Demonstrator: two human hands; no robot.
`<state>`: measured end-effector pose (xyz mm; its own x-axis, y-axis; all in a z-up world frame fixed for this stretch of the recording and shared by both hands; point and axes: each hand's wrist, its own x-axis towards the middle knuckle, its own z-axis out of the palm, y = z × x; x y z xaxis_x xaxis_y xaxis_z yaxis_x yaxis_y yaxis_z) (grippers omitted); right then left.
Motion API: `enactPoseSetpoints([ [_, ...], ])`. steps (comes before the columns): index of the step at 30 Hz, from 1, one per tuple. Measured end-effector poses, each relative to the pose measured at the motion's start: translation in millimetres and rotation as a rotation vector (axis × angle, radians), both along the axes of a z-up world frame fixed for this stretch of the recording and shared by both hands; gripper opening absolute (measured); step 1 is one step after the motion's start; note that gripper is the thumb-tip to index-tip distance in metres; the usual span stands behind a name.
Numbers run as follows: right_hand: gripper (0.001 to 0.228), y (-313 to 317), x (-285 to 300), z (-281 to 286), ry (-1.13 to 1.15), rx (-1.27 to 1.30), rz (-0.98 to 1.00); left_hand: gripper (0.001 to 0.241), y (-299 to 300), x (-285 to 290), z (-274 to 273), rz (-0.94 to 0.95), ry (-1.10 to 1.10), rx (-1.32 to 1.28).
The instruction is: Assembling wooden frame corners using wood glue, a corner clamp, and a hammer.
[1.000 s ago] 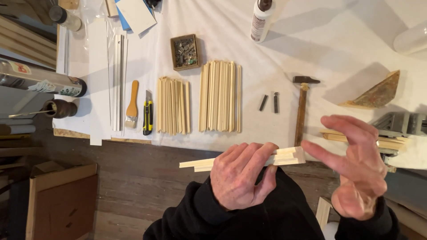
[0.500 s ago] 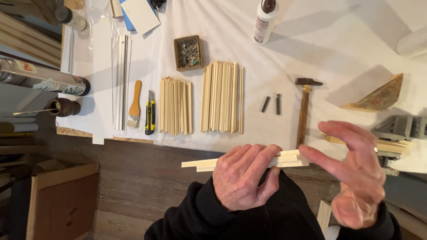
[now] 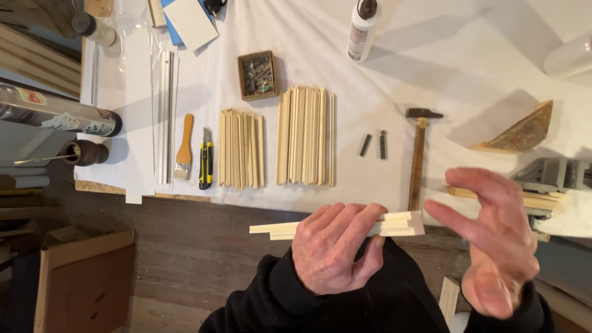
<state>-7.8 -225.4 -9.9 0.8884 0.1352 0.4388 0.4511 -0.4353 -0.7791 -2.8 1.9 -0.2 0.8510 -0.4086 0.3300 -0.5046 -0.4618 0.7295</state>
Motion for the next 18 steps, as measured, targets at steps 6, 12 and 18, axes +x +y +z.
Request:
enactPoseSetpoints([
  [6, 0.076, -6, -2, -13, -0.112, -0.004, 0.032, 0.036, 1, -1, -1, 0.001, -0.053, -0.008],
  [12, 0.078, -3, 0, -7, -0.099, -0.039, -0.013, 0.037, 2, -1, -3, 0.002, -0.080, 0.001],
  [18, 0.081, -9, -5, -23, -0.021, 0.077, 0.058, 0.038, 4, -1, -6, -0.019, -0.053, -0.041],
])
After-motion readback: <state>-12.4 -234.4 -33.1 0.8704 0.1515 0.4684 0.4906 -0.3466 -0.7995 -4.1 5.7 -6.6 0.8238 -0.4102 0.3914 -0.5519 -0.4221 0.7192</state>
